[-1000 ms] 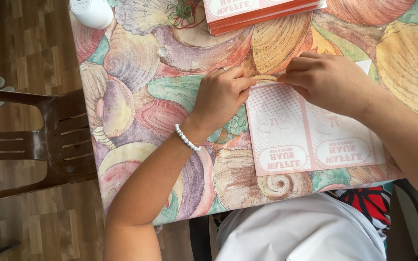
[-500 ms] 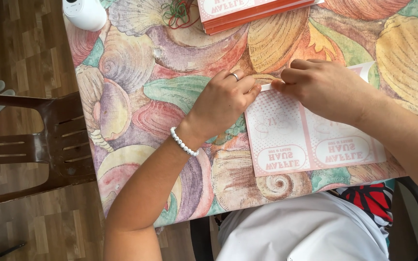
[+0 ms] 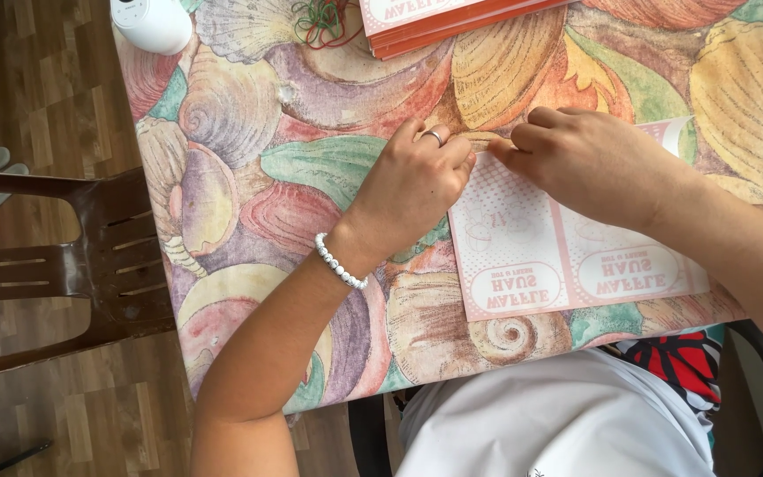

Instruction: Folding flat paper sheets into waffle bags at a table

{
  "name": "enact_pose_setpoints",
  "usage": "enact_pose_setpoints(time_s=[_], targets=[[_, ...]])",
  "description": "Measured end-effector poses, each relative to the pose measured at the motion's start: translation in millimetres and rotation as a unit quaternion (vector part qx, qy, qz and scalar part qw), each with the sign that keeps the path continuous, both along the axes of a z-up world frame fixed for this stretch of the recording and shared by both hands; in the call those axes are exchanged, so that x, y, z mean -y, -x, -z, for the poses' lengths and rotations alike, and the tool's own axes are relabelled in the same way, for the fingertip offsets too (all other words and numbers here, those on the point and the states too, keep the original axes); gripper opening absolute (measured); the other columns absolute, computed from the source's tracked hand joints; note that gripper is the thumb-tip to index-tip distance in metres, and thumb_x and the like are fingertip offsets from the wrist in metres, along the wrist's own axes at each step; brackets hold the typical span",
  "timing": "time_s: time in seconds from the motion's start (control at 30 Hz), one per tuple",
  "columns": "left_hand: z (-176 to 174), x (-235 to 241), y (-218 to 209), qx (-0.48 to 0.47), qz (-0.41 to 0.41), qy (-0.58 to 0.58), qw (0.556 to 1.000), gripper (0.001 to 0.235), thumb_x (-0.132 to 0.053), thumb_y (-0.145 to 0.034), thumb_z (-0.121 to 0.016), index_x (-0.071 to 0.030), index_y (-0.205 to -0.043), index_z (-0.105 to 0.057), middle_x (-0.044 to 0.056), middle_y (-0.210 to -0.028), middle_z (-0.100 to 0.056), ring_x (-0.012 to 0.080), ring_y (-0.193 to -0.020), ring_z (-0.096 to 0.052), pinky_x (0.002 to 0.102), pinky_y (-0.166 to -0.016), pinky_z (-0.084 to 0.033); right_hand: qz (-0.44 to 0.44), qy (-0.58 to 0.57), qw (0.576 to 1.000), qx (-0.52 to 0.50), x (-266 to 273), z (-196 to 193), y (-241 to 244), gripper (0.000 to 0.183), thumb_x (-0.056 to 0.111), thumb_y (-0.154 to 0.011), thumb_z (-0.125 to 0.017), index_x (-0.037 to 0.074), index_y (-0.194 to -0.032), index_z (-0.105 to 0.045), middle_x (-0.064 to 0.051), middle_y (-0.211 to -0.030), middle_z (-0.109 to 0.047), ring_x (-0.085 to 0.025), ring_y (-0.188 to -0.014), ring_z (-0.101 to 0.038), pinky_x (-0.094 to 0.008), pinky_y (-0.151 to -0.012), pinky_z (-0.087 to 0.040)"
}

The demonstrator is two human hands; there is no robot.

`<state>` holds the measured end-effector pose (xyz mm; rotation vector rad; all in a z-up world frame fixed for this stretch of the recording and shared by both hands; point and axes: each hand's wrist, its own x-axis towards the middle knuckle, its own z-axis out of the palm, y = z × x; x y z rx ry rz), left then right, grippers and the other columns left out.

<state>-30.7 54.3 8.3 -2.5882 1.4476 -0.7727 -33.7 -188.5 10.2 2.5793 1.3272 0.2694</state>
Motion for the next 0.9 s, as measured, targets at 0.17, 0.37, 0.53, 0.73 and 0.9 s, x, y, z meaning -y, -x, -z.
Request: enact_pose_setpoints(time_s=[0.17,0.37,0.53,0.73,0.9], targets=[[1,0,-1,-0.012,0.003,0.028,1.0,0.024,-0.01,-0.101,-0.066,-0.014,-0.079,-0.073,-0.002,-0.075,-0.054,0.0207,-0.071,-0.054,0.038,-0.077,-0.048,-0.002,0.009,1.0,0.007,-1,1,-2,0.036,0.013,-0.091,-0.061,0.017,-0.127,-0.064,0.004,-0.089,-0.063,-0.019,-0.079,-0.062,-0.033,-0.07,-0.057],[-4,0,3,0.004,-0.02,0.007,1.0,0.023,-0.017,-0.103,-0.067,-0.016,-0.081,-0.073,-0.003,-0.078,-0.054,0.0189,-0.073,-0.055,0.041,-0.088,-0.051,-0.006,0.035,0.999,0.004,-5,-5,0,0.049,0.01,-0.091,-0.062,0.02,-0.139,-0.061,0.006,-0.09,-0.065,-0.017,-0.078,-0.063,-0.03,-0.071,-0.056],[-16,-11,5,-0.133,-0.069,-0.022,0.989,0.023,-0.018,-0.1,-0.068,-0.012,-0.081,-0.078,0.002,-0.097,-0.073,0.0186,-0.095,-0.067,0.045,-0.097,-0.051,0.007,0.039,0.999,0.009,-8,-8,0,0.045,0.013,-0.092,-0.063,0.026,-0.135,-0.06,0.007,-0.086,-0.064,-0.017,-0.077,-0.065,-0.03,-0.065,-0.056],[-11,8,20,-0.152,-0.029,0.15,0.977,0.011,0.001,-0.098,-0.067,0.009,-0.09,-0.066,0.022,-0.116,-0.061,0.0332,-0.096,-0.067,0.038,-0.089,-0.063,0.004,0.037,0.999,0.001,-7,-9,1,0.048,0.011,-0.093,-0.064,0.026,-0.139,-0.061,0.007,-0.089,-0.065,-0.015,-0.079,-0.065,-0.029,-0.069,-0.058],[21,30,39,-0.107,-0.104,0.018,0.989,0.045,-0.003,-0.099,-0.052,0.004,-0.143,-0.051,0.016,-0.121,-0.062,0.0282,-0.108,-0.059,0.035,-0.097,-0.054,-0.003,-0.041,0.999,-0.012,10,-1,0,0.011,0.006,-0.093,-0.067,0.014,-0.101,-0.07,0.002,-0.089,-0.061,-0.019,-0.081,-0.059,-0.034,-0.077,-0.059]])
